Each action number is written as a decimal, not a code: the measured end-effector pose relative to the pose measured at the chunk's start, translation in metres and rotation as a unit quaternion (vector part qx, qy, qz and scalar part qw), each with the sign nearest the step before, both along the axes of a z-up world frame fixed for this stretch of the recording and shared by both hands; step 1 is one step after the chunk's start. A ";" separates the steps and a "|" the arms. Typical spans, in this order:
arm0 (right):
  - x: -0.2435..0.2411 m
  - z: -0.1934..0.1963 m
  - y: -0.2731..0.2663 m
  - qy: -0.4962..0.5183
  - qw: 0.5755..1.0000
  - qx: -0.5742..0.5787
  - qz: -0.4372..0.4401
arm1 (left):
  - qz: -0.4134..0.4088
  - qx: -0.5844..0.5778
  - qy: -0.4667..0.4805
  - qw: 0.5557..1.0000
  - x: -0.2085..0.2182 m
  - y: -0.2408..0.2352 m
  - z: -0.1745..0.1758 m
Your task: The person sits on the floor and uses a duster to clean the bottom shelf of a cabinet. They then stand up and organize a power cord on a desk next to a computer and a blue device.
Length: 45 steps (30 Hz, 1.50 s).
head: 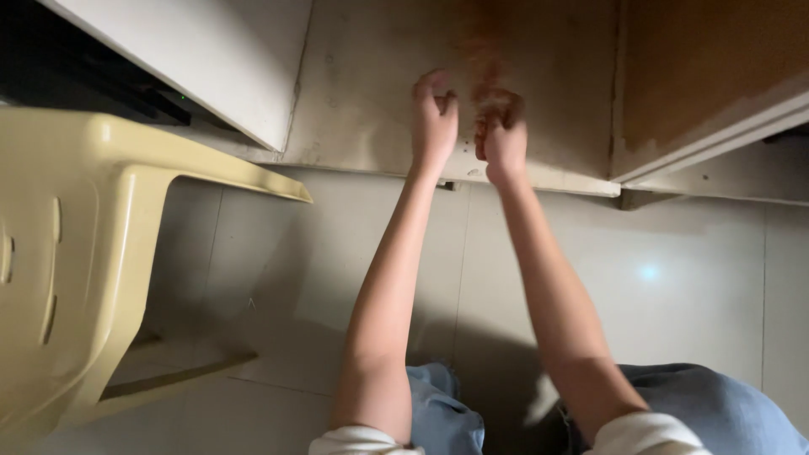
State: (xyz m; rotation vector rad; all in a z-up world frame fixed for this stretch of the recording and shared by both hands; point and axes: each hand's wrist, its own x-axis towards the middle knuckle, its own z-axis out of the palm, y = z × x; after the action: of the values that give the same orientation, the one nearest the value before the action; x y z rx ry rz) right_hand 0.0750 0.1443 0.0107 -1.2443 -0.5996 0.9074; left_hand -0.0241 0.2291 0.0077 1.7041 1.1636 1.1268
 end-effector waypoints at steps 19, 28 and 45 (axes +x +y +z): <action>-0.053 0.007 0.025 -0.019 0.998 -0.020 0.063 | 0.088 0.055 -0.082 0.991 -0.033 0.035 -0.008; -0.006 -0.069 0.034 0.171 0.966 0.059 -0.183 | 0.062 0.052 -0.070 0.994 -0.036 0.032 0.000; -0.004 -0.011 -0.004 -0.049 0.986 0.020 -0.159 | -0.060 0.077 -0.055 0.994 0.027 0.002 0.015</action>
State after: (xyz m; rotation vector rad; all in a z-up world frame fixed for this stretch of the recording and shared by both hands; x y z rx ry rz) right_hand 0.0714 0.1406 0.0002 -1.3083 -0.4759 0.5683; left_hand 0.0031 0.2312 0.0224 1.7782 0.9139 1.2467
